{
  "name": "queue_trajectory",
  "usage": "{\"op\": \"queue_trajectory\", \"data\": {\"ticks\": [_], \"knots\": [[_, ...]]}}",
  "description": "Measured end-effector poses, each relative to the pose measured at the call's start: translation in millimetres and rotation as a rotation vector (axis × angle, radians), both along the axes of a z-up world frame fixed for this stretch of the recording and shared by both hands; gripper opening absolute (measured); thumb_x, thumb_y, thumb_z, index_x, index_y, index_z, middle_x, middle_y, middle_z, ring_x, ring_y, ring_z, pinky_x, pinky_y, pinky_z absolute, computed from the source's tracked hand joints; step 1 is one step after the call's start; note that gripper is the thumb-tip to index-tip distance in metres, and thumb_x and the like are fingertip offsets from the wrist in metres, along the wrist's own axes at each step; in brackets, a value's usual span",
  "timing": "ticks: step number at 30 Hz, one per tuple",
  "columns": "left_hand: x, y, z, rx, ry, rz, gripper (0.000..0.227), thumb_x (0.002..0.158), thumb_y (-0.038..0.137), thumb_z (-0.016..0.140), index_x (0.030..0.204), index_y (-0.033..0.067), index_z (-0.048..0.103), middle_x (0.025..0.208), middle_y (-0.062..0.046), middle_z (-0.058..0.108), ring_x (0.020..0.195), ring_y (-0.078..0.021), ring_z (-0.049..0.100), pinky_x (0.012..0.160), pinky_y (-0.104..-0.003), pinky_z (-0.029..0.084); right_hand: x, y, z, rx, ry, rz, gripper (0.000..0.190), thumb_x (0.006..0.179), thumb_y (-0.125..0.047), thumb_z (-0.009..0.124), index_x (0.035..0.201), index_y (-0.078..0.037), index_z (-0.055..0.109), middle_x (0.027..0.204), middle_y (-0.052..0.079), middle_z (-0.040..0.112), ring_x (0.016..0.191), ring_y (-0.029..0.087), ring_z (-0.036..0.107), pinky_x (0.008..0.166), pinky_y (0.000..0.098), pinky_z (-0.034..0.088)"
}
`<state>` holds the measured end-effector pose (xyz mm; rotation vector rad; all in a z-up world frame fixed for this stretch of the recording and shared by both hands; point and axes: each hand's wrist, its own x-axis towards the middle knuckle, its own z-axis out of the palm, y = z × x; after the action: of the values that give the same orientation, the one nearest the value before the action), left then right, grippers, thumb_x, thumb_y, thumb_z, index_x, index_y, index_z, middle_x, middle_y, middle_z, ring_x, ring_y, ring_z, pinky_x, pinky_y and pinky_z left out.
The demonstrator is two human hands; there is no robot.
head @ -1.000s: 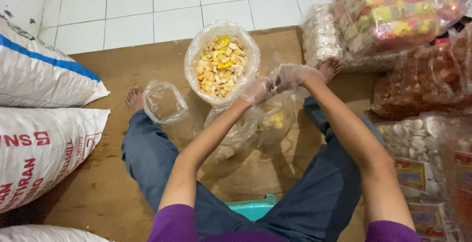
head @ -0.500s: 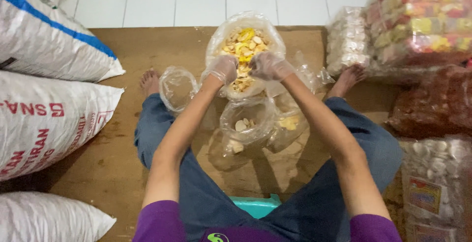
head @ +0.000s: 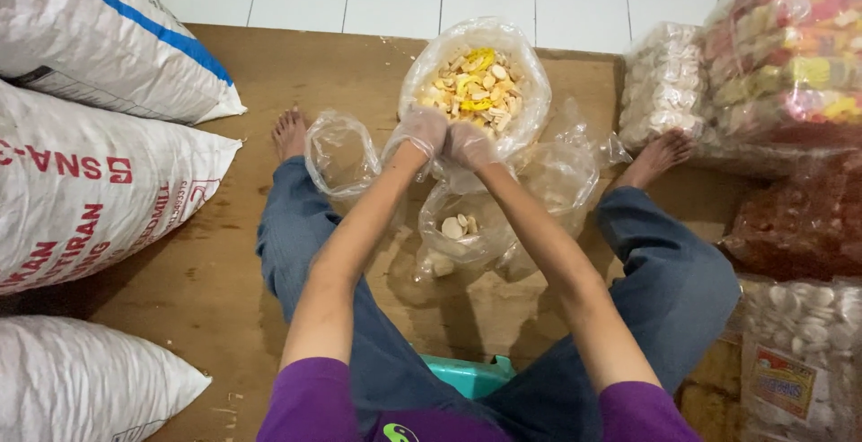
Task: The person sits on a low stool and sorts dried fruit slices from a large plastic bag into smaller plastic bags. They use gloved hands to pick up handfuls of the fruit and distribute them into the smaller bags placed on the floor.
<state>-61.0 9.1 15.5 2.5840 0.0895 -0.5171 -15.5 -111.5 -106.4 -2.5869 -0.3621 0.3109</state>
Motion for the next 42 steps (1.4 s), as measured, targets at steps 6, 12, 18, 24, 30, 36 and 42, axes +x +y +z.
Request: {"op": "queue_trajectory", "data": {"ticks": [6, 12, 18, 24, 30, 36, 42], "knots": [[31.6, -0.4, -59.2, 0.364, -0.283, -0.41, 0.034, 0.098, 0.006, 0.046, 0.108, -0.0001, 0.077, 0.111, -0.021, 0.077, 0.116, -0.0403, 0.07, 0.106, -0.062, 0.044, -49.4, -8.8, 95.0, 0.13, -0.019, 0.085, 0.029, 0.083, -0.015, 0.05, 0.081, -0.003, 0.077, 0.069, 0.02, 0.071, 0.081, 0.038, 0.075, 0.065, 0.0448, 0.057], [8.4, -6.2, 20.2, 0.378, -0.262, -0.355, 0.032, 0.097, 0.013, 0.049, 0.111, 0.0043, 0.077, 0.111, -0.015, 0.078, 0.116, -0.0369, 0.07, 0.105, -0.058, 0.043, -30.9, -25.1, 99.5, 0.106, 0.13, 0.06, 0.031, 0.089, -0.035, 0.069, 0.097, -0.005, 0.076, 0.09, 0.019, 0.076, 0.1, 0.04, 0.073, 0.083, 0.0481, 0.058], [44.8, -15.1, -15.5, 0.135, -0.164, -0.345, 0.029, 0.09, 0.019, 0.059, 0.101, 0.0008, 0.078, 0.107, -0.022, 0.077, 0.115, -0.0416, 0.07, 0.098, -0.055, 0.055, -52.3, -56.4, 186.5, 0.125, 0.09, 0.011, 0.039, 0.092, -0.035, 0.072, 0.114, -0.002, 0.073, 0.103, 0.02, 0.076, 0.111, 0.04, 0.069, 0.093, 0.0517, 0.054], [23.5, -70.3, 15.6, 0.006, -0.212, -0.323, 0.02, 0.081, 0.032, 0.069, 0.097, 0.0262, 0.079, 0.102, -0.007, 0.078, 0.11, -0.0332, 0.073, 0.095, -0.047, 0.058, -60.1, -118.1, 236.3, -0.028, 0.084, 0.126, 0.036, 0.096, -0.037, 0.062, 0.104, -0.006, 0.077, 0.099, 0.018, 0.076, 0.105, 0.042, 0.07, 0.088, 0.0531, 0.054], [14.7, -132.7, -7.9, -0.031, -0.201, -0.413, 0.024, 0.08, 0.033, 0.07, 0.1, 0.0253, 0.08, 0.105, -0.009, 0.078, 0.11, -0.0332, 0.073, 0.096, -0.047, 0.058, -75.2, -175.1, 252.8, -0.167, 0.11, 0.2, 0.036, 0.094, -0.036, 0.061, 0.098, -0.003, 0.076, 0.089, 0.021, 0.073, 0.091, 0.04, 0.07, 0.08, 0.0539, 0.051], [-22.0, -178.0, -2.7, -0.136, -0.25, -0.536, 0.019, 0.074, 0.025, 0.071, 0.09, 0.0172, 0.08, 0.095, -0.013, 0.079, 0.103, -0.0349, 0.076, 0.092, -0.047, 0.06, -74.0, -209.6, 249.3, -0.355, 0.32, 0.157, 0.031, 0.083, -0.048, 0.07, 0.097, -0.022, 0.083, 0.093, 0.01, 0.08, 0.097, 0.036, 0.075, 0.086, 0.0459, 0.057], [-7.9, -208.6, -69.7, -0.151, -0.284, -0.635, 0.02, 0.077, 0.026, 0.074, 0.089, 0.0106, 0.08, 0.095, -0.015, 0.079, 0.1, -0.0362, 0.076, 0.091, -0.048, 0.061, -77.1, -222.2, 243.2, -0.31, 0.491, 0.077, 0.033, 0.074, -0.033, 0.073, 0.101, -0.017, 0.084, 0.089, 0.007, 0.08, 0.089, 0.026, 0.073, 0.085, 0.0383, 0.055]]}}
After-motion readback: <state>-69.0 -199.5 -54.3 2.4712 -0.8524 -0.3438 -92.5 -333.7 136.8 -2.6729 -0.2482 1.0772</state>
